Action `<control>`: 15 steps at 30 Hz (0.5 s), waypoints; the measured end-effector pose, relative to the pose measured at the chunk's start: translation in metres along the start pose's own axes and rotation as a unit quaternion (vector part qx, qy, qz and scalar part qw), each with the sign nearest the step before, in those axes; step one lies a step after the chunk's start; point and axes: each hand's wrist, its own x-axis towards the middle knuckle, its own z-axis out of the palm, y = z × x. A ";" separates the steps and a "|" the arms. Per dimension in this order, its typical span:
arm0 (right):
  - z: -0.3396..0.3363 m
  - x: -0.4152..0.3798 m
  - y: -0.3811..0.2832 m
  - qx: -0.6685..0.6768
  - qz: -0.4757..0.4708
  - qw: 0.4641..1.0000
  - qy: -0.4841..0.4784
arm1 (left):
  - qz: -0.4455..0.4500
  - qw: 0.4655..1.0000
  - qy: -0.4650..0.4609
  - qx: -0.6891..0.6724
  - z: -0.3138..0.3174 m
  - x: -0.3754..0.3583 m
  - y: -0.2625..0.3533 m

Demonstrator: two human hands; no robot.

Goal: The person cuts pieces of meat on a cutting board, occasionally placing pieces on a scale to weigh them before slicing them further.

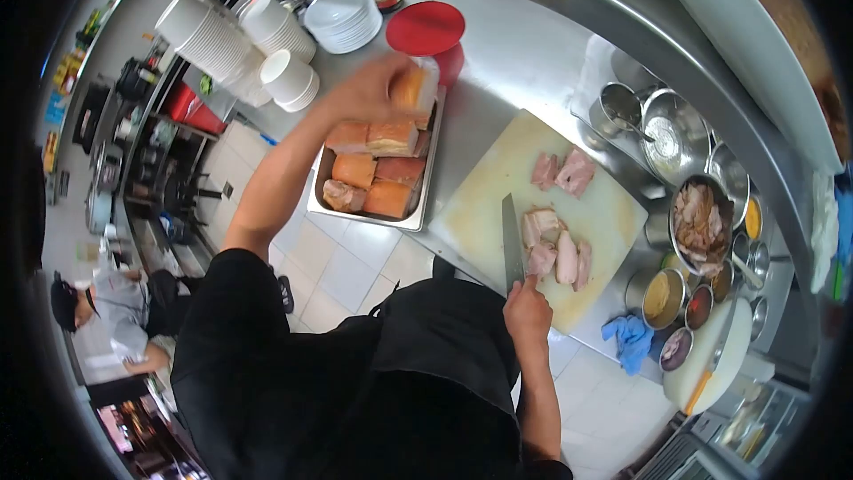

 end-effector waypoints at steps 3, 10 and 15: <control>0.001 0.002 0.004 -0.005 -0.015 1.000 -0.003 | -0.058 0.992 -0.104 0.039 0.024 -0.067 0.025; 0.007 0.017 0.031 0.031 -0.111 0.993 -0.011 | 0.053 0.979 0.164 0.112 0.126 -0.124 -0.038; 0.043 0.059 0.089 0.144 -0.165 0.975 -0.028 | -0.096 0.897 0.423 -0.083 0.166 -0.147 0.051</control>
